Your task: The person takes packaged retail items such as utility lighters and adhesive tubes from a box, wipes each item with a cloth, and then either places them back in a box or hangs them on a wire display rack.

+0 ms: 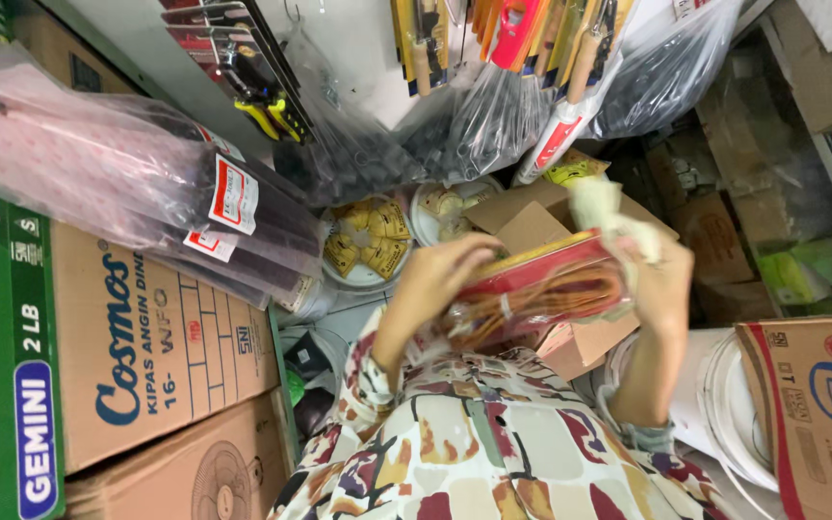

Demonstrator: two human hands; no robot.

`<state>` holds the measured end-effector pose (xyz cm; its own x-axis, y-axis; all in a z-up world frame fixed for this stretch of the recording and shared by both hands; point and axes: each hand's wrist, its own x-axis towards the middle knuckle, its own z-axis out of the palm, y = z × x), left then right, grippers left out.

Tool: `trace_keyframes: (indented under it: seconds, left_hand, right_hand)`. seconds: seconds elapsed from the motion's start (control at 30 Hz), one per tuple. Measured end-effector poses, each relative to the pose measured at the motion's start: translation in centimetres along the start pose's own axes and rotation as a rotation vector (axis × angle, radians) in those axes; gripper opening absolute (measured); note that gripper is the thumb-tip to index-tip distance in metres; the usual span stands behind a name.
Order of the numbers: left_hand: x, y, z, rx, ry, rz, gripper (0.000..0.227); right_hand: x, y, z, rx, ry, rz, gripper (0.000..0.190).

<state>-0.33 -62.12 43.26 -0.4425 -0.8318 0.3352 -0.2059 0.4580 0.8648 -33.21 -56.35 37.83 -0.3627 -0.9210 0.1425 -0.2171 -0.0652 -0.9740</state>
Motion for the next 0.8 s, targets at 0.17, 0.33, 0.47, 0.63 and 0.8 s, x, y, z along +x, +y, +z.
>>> trace_keyframes:
  seconds: [0.17, 0.33, 0.47, 0.63, 0.8]
  left_hand:
    - [-1.5, -3.2, -4.5, -0.108, 0.55, -0.195, 0.026]
    - [-0.7, -7.5, -3.5, -0.536, 0.616, -0.06, 0.052]
    - [-0.3, -9.2, 2.5, -0.93, 0.317, -0.172, 0.077]
    - [-1.4, -11.7, 5.1, -1.314, 0.577, -0.267, 0.057]
    - [-2.9, -15.0, 2.6, -1.117, 0.856, -0.171, 0.035]
  right_hand:
    - [-0.2, 0.5, -1.8, 0.297, 0.392, -0.119, 0.013]
    - [-0.1, -0.6, 2.2, 0.635, 0.51, -0.184, 0.023]
    - [-1.7, -1.5, 8.0, 0.763, 0.492, -0.056, 0.032]
    - [-5.5, 2.7, 15.2, 0.814, 0.392, 0.127, 0.041]
    - [-5.6, 9.5, 14.2, 0.65, 0.311, 0.155, 0.035]
